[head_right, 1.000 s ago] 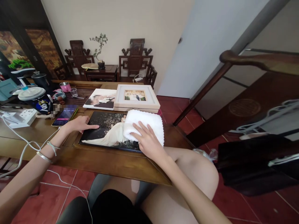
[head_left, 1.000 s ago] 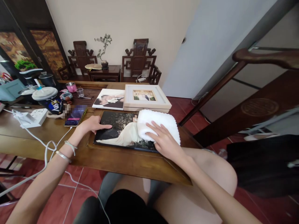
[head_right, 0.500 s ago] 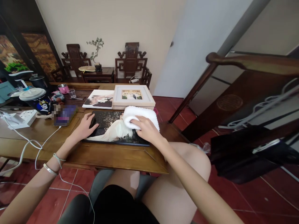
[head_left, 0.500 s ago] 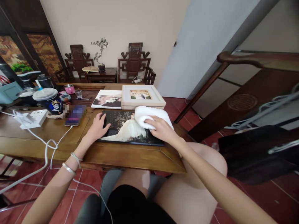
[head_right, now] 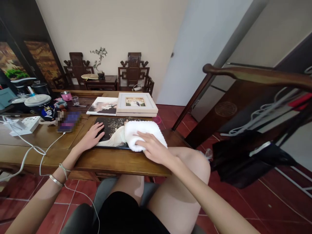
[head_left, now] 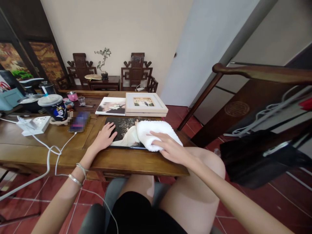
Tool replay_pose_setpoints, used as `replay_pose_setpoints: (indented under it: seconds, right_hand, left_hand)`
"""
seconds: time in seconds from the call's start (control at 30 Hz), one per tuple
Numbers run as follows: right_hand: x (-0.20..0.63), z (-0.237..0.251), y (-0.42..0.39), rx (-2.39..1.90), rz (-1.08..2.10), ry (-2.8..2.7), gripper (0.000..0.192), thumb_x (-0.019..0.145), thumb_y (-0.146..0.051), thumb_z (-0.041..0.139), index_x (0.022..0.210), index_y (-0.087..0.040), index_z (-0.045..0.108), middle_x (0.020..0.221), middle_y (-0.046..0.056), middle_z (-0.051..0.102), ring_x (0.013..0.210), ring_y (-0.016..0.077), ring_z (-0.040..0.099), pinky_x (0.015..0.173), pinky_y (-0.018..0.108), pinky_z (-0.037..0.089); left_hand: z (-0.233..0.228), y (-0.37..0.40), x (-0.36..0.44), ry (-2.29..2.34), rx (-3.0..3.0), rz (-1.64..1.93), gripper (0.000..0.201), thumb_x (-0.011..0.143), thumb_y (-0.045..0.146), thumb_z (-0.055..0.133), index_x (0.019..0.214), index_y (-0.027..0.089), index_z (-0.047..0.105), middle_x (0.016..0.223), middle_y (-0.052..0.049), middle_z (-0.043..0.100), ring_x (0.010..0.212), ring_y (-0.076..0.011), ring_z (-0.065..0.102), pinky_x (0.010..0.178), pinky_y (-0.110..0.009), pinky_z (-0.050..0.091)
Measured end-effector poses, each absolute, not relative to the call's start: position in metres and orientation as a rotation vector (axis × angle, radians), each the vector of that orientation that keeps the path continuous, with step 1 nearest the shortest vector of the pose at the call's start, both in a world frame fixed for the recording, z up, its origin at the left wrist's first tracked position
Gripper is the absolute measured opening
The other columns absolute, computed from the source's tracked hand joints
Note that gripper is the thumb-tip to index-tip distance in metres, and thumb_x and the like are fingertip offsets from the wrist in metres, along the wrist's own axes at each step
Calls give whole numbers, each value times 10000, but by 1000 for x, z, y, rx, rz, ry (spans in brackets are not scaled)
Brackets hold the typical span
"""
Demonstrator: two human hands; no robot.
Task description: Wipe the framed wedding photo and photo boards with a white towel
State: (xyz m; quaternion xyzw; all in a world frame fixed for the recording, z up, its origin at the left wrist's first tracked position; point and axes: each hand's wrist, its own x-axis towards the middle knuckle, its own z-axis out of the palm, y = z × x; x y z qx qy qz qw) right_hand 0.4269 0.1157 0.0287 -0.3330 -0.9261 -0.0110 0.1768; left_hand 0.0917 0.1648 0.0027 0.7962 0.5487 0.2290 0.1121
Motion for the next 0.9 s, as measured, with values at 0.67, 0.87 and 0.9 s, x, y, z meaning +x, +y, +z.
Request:
replay_pose_setpoints:
  seconds: [0.67,0.87,0.9]
  right_hand:
    - [415,27,168,-1114,-93,-2619,536,698,-12,400,1155,-150,645,1333,178,596,1272,294,528,989,486,459]
    - [427,39,83,-976,-18,-2657,536,646,14,400,1036,-215,686,1442,87,532,1375,243,437,1099,464,405]
    - [428,42,73,-952,-6,-2672,528,639,18,401,1012,-219,688,1450,74,526,1381,240,428,1107,457,400]
  left_hand:
    - [6,162,88,1615,2308,705,542,894,390,458,1371,140,513,1535,-148,398,1466,-293,274,1170,-541,257]
    - [3,153,84,1518,2348,795,532,907,454,458,1338,156,551,1507,-142,442,1455,-272,307,1186,-480,255]
    - [3,152,83,1518,2345,808,533,906,465,461,1334,161,555,1504,-139,447,1454,-273,310,1186,-480,255]
